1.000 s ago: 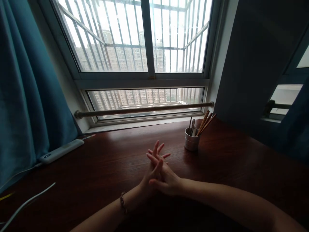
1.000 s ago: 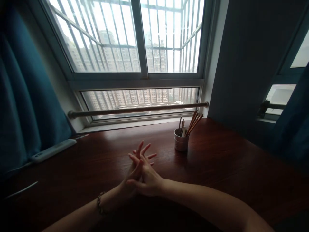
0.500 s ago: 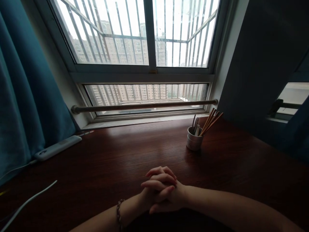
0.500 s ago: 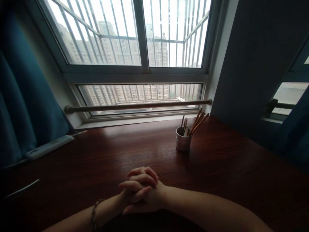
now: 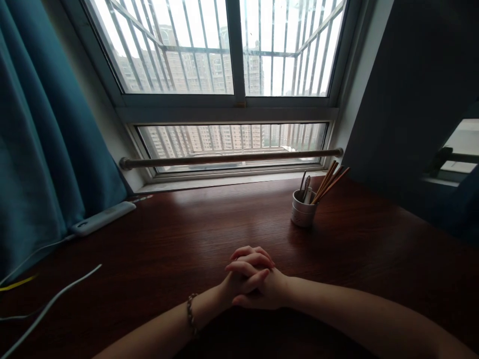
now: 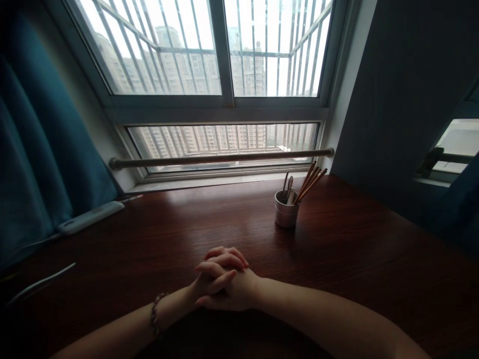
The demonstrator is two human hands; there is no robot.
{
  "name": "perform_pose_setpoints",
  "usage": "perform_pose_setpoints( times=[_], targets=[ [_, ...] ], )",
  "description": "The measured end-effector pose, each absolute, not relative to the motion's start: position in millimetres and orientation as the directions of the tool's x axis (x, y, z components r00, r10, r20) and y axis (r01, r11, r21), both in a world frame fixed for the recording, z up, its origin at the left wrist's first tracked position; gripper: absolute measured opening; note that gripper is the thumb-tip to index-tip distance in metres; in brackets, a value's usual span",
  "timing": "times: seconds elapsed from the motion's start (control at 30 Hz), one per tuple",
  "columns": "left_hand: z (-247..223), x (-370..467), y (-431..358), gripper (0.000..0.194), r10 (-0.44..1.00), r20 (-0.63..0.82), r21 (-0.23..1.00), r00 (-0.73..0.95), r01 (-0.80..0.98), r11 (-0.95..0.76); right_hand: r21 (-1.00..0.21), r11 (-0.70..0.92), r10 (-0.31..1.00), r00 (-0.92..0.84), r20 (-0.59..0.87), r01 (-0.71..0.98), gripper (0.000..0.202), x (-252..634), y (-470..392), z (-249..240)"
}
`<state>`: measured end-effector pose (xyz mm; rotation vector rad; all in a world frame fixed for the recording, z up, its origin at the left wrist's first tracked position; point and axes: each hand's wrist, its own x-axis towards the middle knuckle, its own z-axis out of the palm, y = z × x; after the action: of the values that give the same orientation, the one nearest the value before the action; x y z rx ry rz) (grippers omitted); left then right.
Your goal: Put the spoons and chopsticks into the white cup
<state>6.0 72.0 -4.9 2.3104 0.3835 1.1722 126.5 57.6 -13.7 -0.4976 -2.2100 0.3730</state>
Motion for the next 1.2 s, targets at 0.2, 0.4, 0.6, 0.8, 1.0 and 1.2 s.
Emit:
perform_pose_setpoints(
  times=[0.2, 0.4, 0.6, 0.8, 1.0, 1.2],
  targets=[
    [-12.3, 7.0, 74.5, 0.023, 0.366, 0.745, 0.425, 0.558, 0.026, -0.905, -0.407, 0.872, 0.485, -0.586, 0.649, 0.271, 0.059, 127.7, 57.6, -14.0],
    [-30.8, 8.2, 80.6, 0.017, 0.351, 0.846, 0.358, 0.4, 0.061, -0.932, -0.413, 0.876, 0.476, -0.584, 0.657, 0.25, 0.06, 127.2, 58.2, -14.6],
    [-24.5, 6.8, 76.9, 0.018, 0.482, 0.668, 0.613, 0.567, -0.051, -0.788, -0.423, 0.873, 0.48, -0.579, 0.659, 0.242, 0.06, 126.7, 58.6, -15.3],
    [-26.4, 3.7, 80.0, 0.02, 0.465, 0.656, 0.65, 0.594, -0.131, -0.749, -0.427, 0.866, 0.492, -0.588, 0.642, 0.259, 0.061, 127.6, 58.6, -14.2],
    [-26.9, 4.7, 79.7, 0.018, 0.471, 0.662, 0.638, 0.583, -0.108, -0.763, -0.42, 0.873, 0.481, -0.581, 0.657, 0.247, 0.059, 126.4, 58.1, -14.6],
    [-21.2, 4.3, 77.4, 0.017, 0.494, 0.617, 0.668, 0.613, -0.076, -0.74, -0.425, 0.87, 0.485, -0.577, 0.656, 0.249, 0.059, 126.8, 57.4, -15.4]
  ],
)
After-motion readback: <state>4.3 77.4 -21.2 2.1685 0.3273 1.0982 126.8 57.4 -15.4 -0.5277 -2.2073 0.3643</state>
